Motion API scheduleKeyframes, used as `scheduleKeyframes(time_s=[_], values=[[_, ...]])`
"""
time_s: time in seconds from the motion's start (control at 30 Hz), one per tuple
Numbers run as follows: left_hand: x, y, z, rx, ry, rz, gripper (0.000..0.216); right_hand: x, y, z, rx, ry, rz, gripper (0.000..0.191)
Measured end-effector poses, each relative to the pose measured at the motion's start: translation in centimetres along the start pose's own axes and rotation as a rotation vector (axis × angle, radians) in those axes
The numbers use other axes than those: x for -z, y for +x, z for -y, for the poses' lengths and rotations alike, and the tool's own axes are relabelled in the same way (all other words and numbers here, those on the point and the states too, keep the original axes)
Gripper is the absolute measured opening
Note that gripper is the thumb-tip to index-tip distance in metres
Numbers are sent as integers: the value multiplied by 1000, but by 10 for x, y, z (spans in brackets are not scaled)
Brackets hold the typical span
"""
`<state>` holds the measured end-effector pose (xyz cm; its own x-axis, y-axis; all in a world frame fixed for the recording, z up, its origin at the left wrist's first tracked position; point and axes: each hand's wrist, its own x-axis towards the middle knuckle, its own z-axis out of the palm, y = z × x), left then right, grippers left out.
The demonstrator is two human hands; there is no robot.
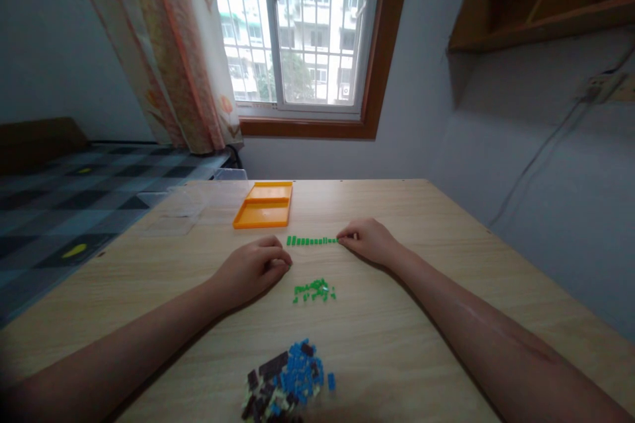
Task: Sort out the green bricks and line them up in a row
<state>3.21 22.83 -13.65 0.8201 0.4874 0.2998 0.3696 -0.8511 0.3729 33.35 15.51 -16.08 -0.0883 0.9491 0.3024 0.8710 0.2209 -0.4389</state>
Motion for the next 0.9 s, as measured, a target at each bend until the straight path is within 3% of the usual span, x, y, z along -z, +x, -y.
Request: scheduleKeyframes(time_s=[0.9], values=[[-1,-1,0,14,18,22,19,-1,-2,-5,-33,72,13,22]])
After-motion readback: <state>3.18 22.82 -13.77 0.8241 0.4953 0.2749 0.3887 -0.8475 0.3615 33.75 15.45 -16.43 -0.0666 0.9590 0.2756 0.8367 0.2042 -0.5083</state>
